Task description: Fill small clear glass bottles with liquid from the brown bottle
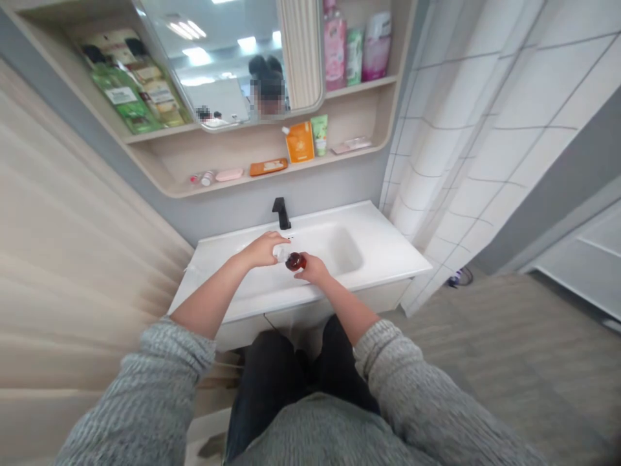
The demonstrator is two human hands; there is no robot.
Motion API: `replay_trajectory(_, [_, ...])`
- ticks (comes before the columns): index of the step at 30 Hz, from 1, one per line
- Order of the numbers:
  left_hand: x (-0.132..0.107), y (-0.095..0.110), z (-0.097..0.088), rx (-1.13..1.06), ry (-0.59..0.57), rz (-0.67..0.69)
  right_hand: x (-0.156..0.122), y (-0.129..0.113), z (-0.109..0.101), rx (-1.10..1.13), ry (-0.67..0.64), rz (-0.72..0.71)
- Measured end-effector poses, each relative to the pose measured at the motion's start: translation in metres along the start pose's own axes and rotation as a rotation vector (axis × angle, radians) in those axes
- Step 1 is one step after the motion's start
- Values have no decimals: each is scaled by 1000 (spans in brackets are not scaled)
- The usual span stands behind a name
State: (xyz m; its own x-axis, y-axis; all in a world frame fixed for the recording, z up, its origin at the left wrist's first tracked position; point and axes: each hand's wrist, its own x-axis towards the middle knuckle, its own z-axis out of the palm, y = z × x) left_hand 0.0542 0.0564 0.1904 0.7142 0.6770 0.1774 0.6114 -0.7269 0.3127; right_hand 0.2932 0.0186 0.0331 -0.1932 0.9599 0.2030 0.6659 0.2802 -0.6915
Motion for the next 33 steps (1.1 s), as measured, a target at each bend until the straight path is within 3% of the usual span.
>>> replay_trajectory(13, [4, 18, -14, 160, -84, 84, 3, 11, 8, 64, 33, -34])
replay_trajectory(33, [11, 33, -24, 272, -163, 91, 4, 11, 10, 83, 49, -50])
